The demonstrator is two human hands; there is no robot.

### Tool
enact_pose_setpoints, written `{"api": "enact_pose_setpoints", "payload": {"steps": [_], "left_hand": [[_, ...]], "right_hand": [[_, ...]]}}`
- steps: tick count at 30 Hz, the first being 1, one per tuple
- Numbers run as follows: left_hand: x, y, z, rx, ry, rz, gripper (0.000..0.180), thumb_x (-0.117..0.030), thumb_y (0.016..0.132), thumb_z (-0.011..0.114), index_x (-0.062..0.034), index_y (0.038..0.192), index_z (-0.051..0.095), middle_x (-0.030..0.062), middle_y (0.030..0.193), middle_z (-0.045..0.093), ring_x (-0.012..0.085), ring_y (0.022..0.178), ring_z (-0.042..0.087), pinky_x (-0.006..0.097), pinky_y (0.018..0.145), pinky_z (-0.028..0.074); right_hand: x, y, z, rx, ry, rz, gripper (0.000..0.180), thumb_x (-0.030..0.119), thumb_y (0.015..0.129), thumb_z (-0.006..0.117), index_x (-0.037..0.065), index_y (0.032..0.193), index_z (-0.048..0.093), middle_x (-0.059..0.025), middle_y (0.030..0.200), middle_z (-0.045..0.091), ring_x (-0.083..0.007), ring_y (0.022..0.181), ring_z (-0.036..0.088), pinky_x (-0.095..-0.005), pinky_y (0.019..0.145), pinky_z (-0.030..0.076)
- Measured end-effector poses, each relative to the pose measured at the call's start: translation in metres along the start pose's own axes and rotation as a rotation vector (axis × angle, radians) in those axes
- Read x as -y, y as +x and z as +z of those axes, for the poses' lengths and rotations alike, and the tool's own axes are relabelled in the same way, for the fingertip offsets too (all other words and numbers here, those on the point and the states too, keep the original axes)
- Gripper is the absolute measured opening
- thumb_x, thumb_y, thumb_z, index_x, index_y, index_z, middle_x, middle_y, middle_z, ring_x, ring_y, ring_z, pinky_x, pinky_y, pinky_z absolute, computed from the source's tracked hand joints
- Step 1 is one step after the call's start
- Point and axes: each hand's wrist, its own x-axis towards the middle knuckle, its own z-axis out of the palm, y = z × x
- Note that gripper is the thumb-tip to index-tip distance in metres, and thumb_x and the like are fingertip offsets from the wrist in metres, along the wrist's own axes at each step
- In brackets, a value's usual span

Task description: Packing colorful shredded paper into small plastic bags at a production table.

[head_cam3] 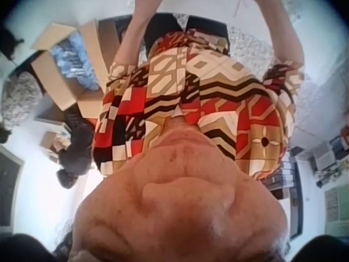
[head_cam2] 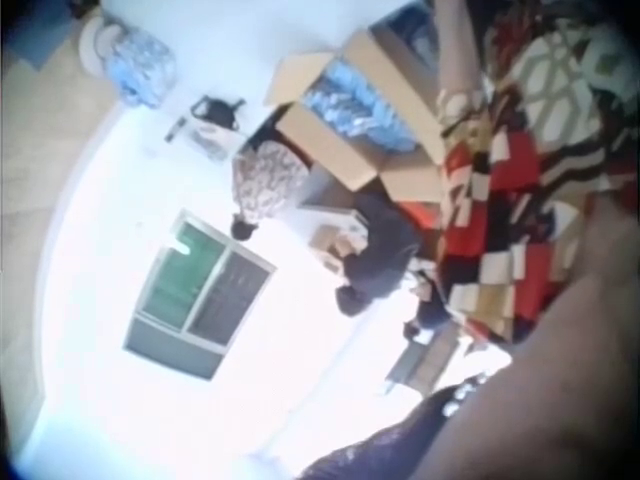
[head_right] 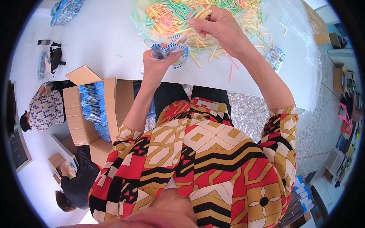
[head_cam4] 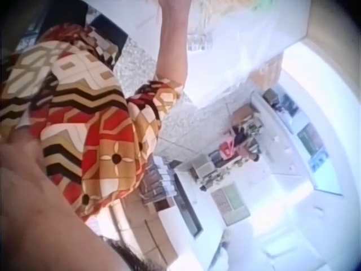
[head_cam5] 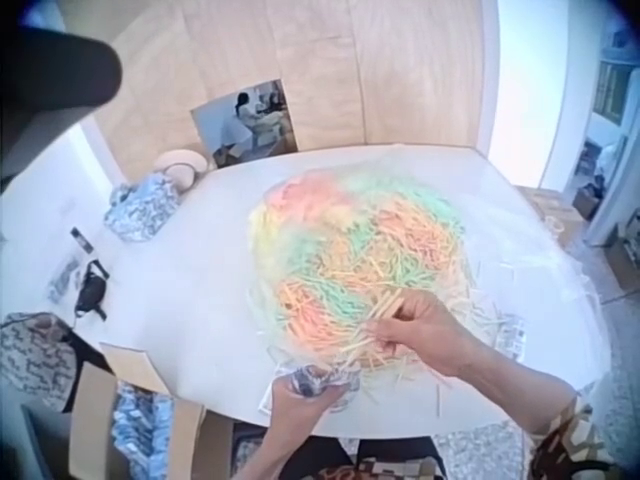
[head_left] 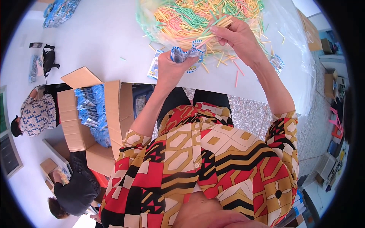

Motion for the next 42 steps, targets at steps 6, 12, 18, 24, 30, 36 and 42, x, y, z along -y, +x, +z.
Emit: {"api": "enact_pose_setpoints", "payload": {"steps": [6, 12, 18, 24, 30, 36, 42], "left_hand": [[0.003, -0.001, 0.000, -0.007, -0.032, 0.028, 0.016, -0.008, 0.074, 0.072, 0.0010, 0.087, 0.068, 0.0010, 0.073, 0.065, 0.0043, 0.062, 0.055, 0.021, 0.056, 0.044], [0.004, -0.002, 0.000, -0.015, -0.092, 0.020, 0.018, -0.008, 0.074, 0.072, 0.0020, 0.088, 0.068, 0.0017, 0.074, 0.065, 0.0048, 0.064, 0.056, 0.021, 0.057, 0.045], [0.007, -0.003, 0.000, -0.047, -0.037, 0.024, 0.018, -0.009, 0.074, 0.073, 0.0008, 0.088, 0.068, 0.0020, 0.074, 0.066, 0.0053, 0.063, 0.056, 0.022, 0.057, 0.046], [0.009, 0.000, 0.003, -0.033, 0.002, 0.000, 0.018, -0.011, 0.073, 0.073, 0.0004, 0.086, 0.068, 0.0026, 0.071, 0.065, 0.0055, 0.062, 0.056, 0.023, 0.056, 0.045], [0.011, 0.009, 0.007, -0.033, 0.047, 0.038, 0.019, -0.012, 0.073, 0.073, 0.0015, 0.085, 0.068, 0.0019, 0.070, 0.065, 0.0064, 0.062, 0.056, 0.023, 0.056, 0.046], [0.027, 0.017, 0.005, -0.144, 0.178, 0.020, 0.031, -0.026, 0.066, 0.076, -0.0012, 0.083, 0.067, 0.0062, 0.075, 0.066, 0.0125, 0.068, 0.060, 0.030, 0.062, 0.049], [0.027, 0.022, 0.022, -0.119, 0.121, 0.206, 0.023, -0.014, 0.064, 0.073, -0.0008, 0.081, 0.065, 0.0086, 0.064, 0.063, 0.0125, 0.057, 0.058, 0.030, 0.057, 0.047]], "right_hand": [[0.002, -0.004, 0.005, -0.101, -0.103, -0.043, 0.015, 0.016, 0.087, 0.062, 0.004, 0.095, 0.060, 0.0027, 0.072, 0.053, -0.0047, 0.064, 0.046, -0.0199, 0.060, 0.036], [-0.002, -0.004, 0.000, -0.082, -0.132, -0.105, 0.015, 0.016, 0.086, 0.063, 0.004, 0.095, 0.061, 0.0025, 0.073, 0.054, -0.0039, 0.065, 0.046, -0.0195, 0.059, 0.037], [0.012, -0.016, 0.018, -0.074, -0.426, -0.327, 0.019, 0.009, 0.084, 0.063, 0.001, 0.101, 0.060, 0.0000, 0.088, 0.059, -0.0063, 0.075, 0.055, -0.0200, 0.066, 0.045], [0.011, -0.015, 0.018, 0.049, -0.655, -0.461, 0.022, 0.007, 0.082, 0.063, 0.002, 0.103, 0.060, -0.0046, 0.093, 0.061, -0.0098, 0.079, 0.059, -0.0220, 0.069, 0.049], [0.019, -0.004, 0.012, 0.131, -0.677, -0.197, 0.023, 0.012, 0.082, 0.065, 0.001, 0.102, 0.059, -0.0045, 0.079, 0.060, -0.0078, 0.066, 0.054, -0.0214, 0.058, 0.044], [0.024, 0.006, 0.019, 0.118, -0.716, -0.178, 0.020, 0.018, 0.082, 0.063, 0.001, 0.092, 0.059, -0.0024, 0.069, 0.051, -0.0086, 0.063, 0.045, -0.0258, 0.053, 0.037], [0.015, 0.002, 0.019, -0.009, -0.662, -0.089, 0.020, 0.011, 0.082, 0.062, -0.001, 0.097, 0.057, 0.0003, 0.070, 0.049, -0.0060, 0.063, 0.042, -0.0220, 0.053, 0.034]]}}
